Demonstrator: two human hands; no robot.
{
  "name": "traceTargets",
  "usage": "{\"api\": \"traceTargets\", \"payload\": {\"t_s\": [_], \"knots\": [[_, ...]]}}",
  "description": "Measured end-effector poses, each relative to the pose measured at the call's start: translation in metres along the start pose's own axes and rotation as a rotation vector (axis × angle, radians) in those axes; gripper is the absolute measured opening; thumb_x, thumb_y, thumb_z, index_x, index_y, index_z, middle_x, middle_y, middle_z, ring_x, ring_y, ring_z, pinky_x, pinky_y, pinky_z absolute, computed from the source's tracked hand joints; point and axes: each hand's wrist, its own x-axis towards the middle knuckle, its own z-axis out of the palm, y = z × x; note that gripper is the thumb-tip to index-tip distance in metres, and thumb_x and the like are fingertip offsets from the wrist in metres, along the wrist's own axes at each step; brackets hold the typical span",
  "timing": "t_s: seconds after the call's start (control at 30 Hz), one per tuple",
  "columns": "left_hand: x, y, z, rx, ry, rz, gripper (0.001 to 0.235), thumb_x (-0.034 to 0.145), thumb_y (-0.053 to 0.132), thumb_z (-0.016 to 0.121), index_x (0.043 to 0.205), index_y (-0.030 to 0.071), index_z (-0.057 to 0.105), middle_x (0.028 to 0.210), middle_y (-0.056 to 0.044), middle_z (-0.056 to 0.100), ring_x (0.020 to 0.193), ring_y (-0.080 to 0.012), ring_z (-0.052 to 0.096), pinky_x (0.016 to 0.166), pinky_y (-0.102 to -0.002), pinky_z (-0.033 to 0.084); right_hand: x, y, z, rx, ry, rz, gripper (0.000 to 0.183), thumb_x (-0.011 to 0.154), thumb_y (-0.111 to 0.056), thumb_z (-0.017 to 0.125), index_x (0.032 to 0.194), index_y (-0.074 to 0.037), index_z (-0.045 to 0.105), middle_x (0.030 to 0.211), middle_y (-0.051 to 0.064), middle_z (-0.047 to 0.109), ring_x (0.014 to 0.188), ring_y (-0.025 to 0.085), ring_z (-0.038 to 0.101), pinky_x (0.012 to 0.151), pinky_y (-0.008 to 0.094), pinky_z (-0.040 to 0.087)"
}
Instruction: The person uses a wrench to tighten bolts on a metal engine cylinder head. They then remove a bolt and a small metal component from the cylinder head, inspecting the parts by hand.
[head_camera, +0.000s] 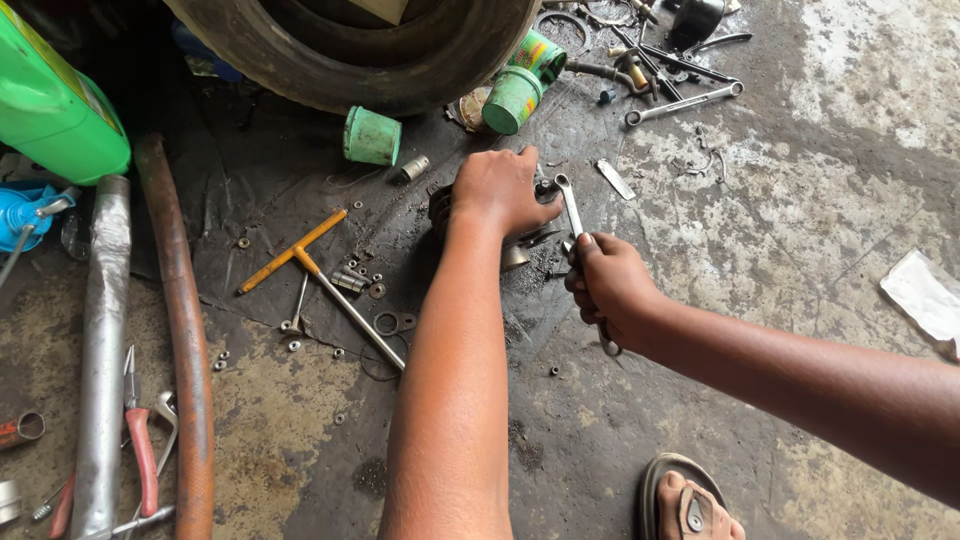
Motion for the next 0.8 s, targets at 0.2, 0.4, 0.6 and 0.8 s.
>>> {"api": "traceTargets", "payload": {"t_s": [0.2,0.4,0.6,0.8], "knots": [[-0.001,0.001,-0.001,0.024,-0.029,-0.007,0.068,0.08,0.071,0.068,0.105,0.008,0.065,0.09,-0.014,0.075,0.088,-0.0295,0.075,0.078,-0.04,0.059,-0.003,-0.009,0.009,0.018,0.01,0.106,0.029,0.11,-0.038,0.036,0.101,-0.011,0.044,0.067,0.003,0.046,0.048,0.011,0.033,0.043,0.03,0.027],[0.0,0.0,0.003,0.034,-0.012,0.012,0.067,0.08,0.07,0.069,0.105,0.009,0.064,0.089,-0.014,0.075,0.087,-0.0289,0.075,0.077,-0.04,0.059,-0.008,-0.022,0.001,-0.144,-0.025,0.202,0.034,0.108,-0.041,0.032,0.106,-0.01,0.046,0.069,0.007,0.056,0.05,0.015,0.042,0.047,0.032,0.04],[0.004,-0.004,0.006,0.034,-0.016,0.04,0.065,0.082,0.07,0.067,0.103,0.008,0.063,0.09,-0.014,0.075,0.087,-0.0292,0.075,0.077,-0.041,0.058,0.046,-0.01,-0.06,-0.434,-0.214,0.151,0.043,0.109,-0.046,0.032,0.091,-0.011,0.049,0.064,0.0,0.044,0.05,0.014,0.034,0.048,0.033,0.036],[0.001,-0.006,0.005,0.023,0.014,0.074,0.064,0.08,0.068,0.07,0.101,0.008,0.063,0.086,-0.013,0.075,0.084,-0.0298,0.075,0.077,-0.04,0.058,0.124,-0.078,-0.126,-1.043,-0.565,0.19,0.052,0.106,-0.052,0.032,0.078,-0.013,0.054,0.065,0.002,0.047,0.057,0.019,0.043,0.064,0.039,0.051]]}}
